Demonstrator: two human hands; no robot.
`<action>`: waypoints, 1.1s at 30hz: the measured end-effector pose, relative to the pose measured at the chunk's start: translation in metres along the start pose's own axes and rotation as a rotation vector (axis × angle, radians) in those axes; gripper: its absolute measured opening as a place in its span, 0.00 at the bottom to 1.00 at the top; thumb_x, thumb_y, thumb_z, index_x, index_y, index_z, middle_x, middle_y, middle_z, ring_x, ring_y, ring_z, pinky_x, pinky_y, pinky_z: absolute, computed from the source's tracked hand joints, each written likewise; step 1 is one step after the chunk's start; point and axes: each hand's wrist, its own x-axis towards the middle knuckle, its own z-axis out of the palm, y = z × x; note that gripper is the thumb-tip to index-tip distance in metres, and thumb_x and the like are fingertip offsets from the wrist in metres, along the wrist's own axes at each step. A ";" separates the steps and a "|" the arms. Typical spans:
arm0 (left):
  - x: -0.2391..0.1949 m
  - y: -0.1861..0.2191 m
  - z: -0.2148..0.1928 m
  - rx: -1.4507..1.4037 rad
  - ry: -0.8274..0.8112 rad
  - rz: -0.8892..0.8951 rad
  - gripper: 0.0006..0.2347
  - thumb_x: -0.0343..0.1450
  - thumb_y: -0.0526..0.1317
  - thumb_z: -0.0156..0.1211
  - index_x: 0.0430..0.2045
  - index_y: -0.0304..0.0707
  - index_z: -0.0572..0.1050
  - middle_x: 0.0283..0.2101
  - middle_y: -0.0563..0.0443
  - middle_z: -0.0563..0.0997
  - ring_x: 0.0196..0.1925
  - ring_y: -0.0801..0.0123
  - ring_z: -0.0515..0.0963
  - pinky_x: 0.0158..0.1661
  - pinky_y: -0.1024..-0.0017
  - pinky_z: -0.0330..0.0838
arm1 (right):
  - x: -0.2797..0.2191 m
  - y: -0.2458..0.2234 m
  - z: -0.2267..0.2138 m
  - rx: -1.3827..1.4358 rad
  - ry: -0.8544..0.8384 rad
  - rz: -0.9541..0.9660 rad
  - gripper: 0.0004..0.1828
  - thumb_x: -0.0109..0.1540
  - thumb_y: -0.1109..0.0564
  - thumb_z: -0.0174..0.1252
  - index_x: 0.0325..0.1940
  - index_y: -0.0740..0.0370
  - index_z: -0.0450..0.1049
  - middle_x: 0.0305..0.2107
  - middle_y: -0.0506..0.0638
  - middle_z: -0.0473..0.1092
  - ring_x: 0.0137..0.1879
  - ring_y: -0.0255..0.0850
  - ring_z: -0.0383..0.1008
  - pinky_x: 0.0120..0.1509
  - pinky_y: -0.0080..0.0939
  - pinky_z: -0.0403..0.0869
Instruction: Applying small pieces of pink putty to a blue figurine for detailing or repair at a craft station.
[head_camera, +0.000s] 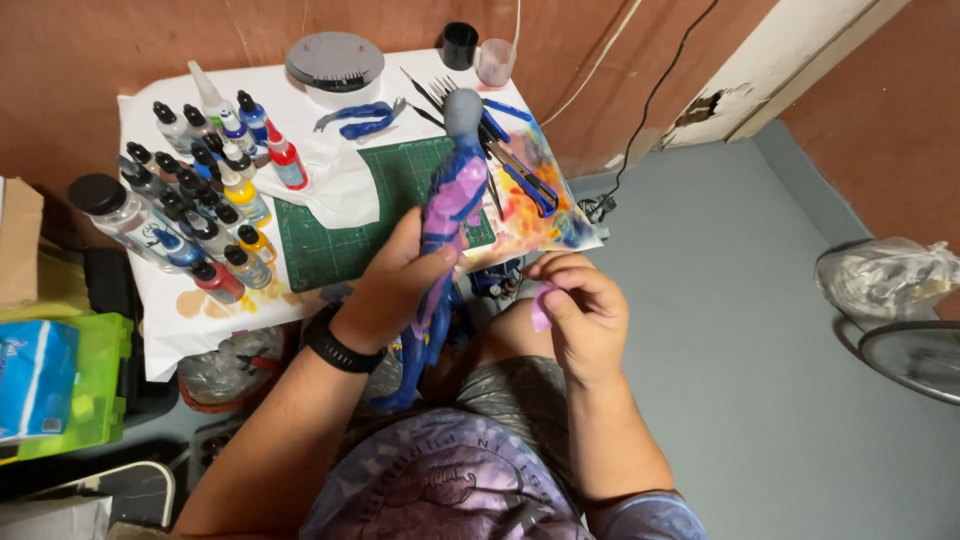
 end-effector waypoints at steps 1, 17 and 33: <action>-0.005 -0.008 0.002 -0.007 -0.001 -0.002 0.21 0.71 0.38 0.54 0.60 0.35 0.64 0.44 0.42 0.76 0.44 0.63 0.77 0.48 0.66 0.74 | -0.001 0.002 0.002 -0.006 -0.002 0.004 0.07 0.64 0.69 0.58 0.45 0.73 0.70 0.34 0.65 0.66 0.47 0.60 0.72 0.51 0.59 0.74; -0.033 -0.059 0.036 -0.240 0.043 -0.139 0.18 0.73 0.41 0.56 0.56 0.34 0.68 0.41 0.39 0.76 0.43 0.56 0.80 0.42 0.58 0.81 | -0.017 0.018 0.030 0.236 0.280 0.133 0.08 0.63 0.73 0.59 0.43 0.68 0.69 0.40 0.62 0.67 0.51 0.53 0.73 0.55 0.50 0.77; -0.033 -0.045 0.042 0.104 -0.004 -0.032 0.30 0.71 0.40 0.62 0.68 0.34 0.56 0.60 0.35 0.71 0.57 0.54 0.74 0.54 0.52 0.75 | -0.039 0.039 0.026 -0.351 0.247 -0.094 0.13 0.56 0.77 0.66 0.38 0.73 0.69 0.31 0.64 0.69 0.40 0.55 0.74 0.49 0.53 0.73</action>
